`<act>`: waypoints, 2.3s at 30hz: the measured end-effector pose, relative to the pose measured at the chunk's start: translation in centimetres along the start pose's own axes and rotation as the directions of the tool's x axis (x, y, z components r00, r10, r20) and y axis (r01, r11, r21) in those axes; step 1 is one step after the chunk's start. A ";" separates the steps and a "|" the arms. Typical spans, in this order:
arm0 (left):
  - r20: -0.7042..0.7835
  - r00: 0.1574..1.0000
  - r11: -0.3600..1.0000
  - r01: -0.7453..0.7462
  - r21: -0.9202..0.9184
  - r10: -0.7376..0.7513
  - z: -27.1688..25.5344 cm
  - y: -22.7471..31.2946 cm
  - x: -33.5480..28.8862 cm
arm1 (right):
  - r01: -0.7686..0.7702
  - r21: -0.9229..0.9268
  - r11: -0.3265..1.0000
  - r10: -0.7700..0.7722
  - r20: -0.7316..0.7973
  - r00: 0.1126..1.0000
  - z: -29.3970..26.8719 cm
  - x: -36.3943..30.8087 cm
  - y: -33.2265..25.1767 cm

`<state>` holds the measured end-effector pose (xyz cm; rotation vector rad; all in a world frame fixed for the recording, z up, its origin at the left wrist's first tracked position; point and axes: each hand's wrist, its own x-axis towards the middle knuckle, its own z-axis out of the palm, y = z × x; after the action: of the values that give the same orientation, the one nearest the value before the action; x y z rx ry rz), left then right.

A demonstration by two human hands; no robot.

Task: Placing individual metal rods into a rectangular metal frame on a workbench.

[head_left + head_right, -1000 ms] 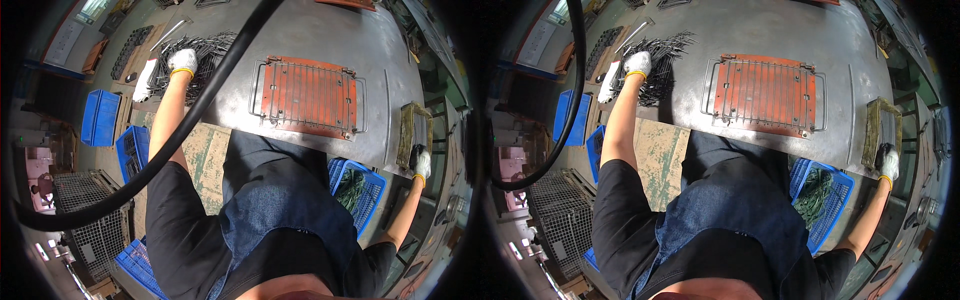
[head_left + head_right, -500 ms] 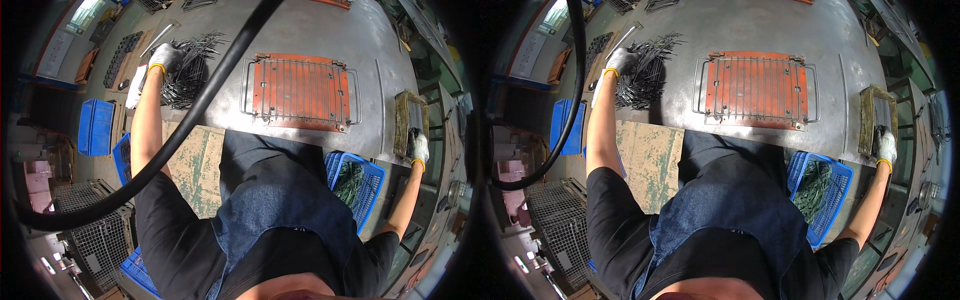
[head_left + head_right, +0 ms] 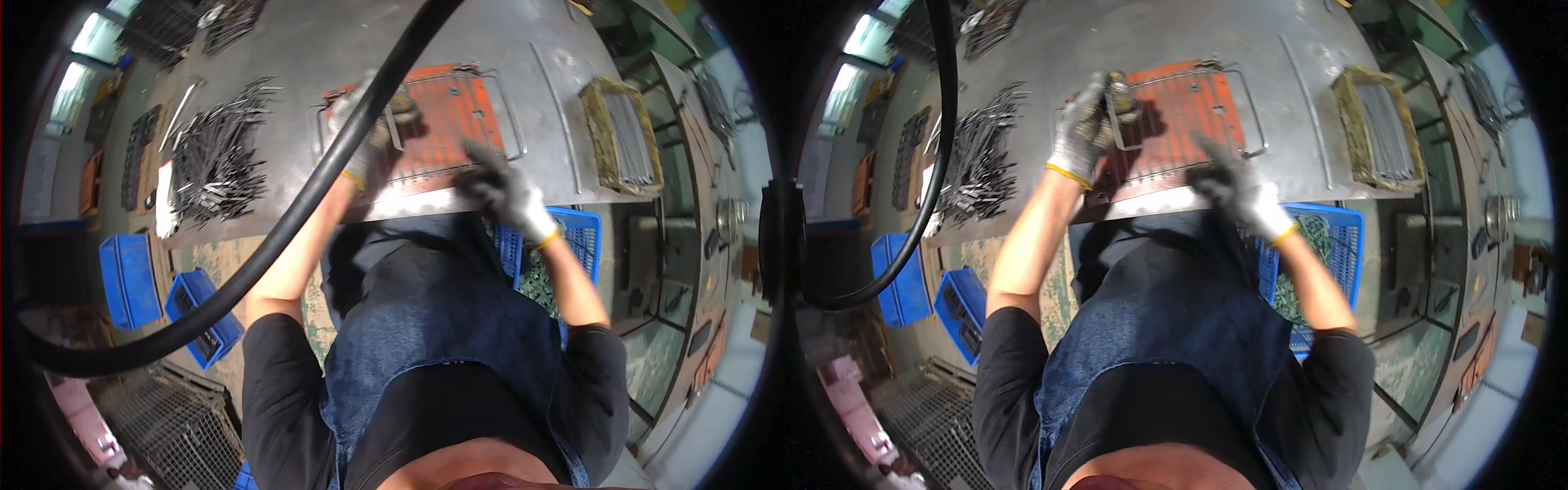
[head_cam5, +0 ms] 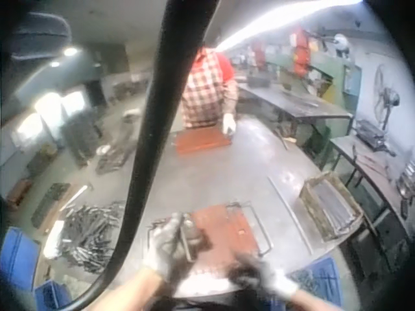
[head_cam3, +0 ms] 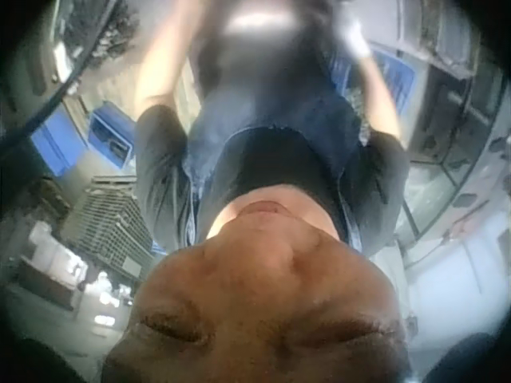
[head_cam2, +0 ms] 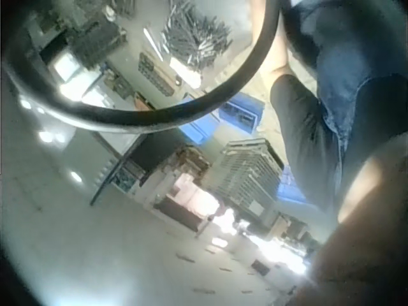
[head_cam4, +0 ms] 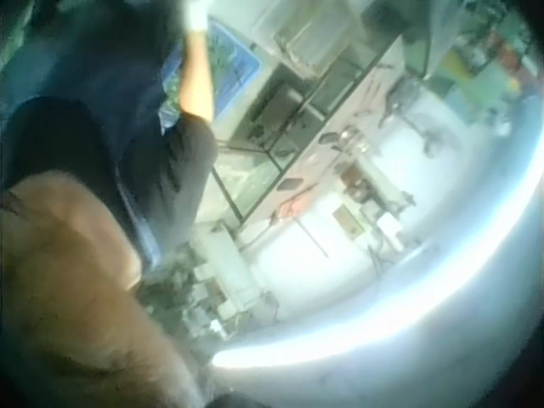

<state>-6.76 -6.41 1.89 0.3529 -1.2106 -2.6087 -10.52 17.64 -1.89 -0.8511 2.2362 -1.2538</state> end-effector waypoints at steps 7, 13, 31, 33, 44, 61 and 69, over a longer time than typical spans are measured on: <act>-0.128 0.962 0.970 0.236 -0.064 -0.242 3.9 -9.7 1.9 | 0.012 0.694 0.720 0.278 -0.304 0.911 3.3 0.4 0.7; -0.121 0.937 0.462 0.270 0.845 -0.328 4.3 -7.5 4.5 | -0.140 0.477 0.868 0.322 -0.325 0.889 2.1 1.1 3.9; 0.639 0.763 -0.500 -0.518 0.694 0.097 1.4 -12.2 6.9 | -0.238 -0.096 0.966 0.192 -0.350 0.917 1.5 1.0 5.1; 0.622 0.778 -0.505 -0.504 0.701 0.087 1.3 -12.4 7.1 | -0.271 -0.126 0.954 0.213 -0.350 0.912 1.1 0.7 5.0; 0.503 0.845 -0.309 -0.436 0.845 0.183 -1.2 -14.2 7.2 | 0.018 -0.399 0.917 -0.275 -0.599 0.752 3.4 3.6 10.9; -0.264 0.828 -0.653 0.555 0.515 0.495 -21.1 15.2 1.5 | 0.051 -0.400 0.915 -0.305 -0.605 0.736 3.4 2.0 7.0; -0.414 0.823 -0.410 0.557 0.722 0.390 -20.0 19.7 1.6 | -0.006 -0.427 0.904 -0.252 -0.546 0.799 -0.4 0.1 3.8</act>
<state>0.39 -33.51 4.35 1.4163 -2.8181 -0.1410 -12.00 19.39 -4.99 -0.8424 3.0789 -1.2485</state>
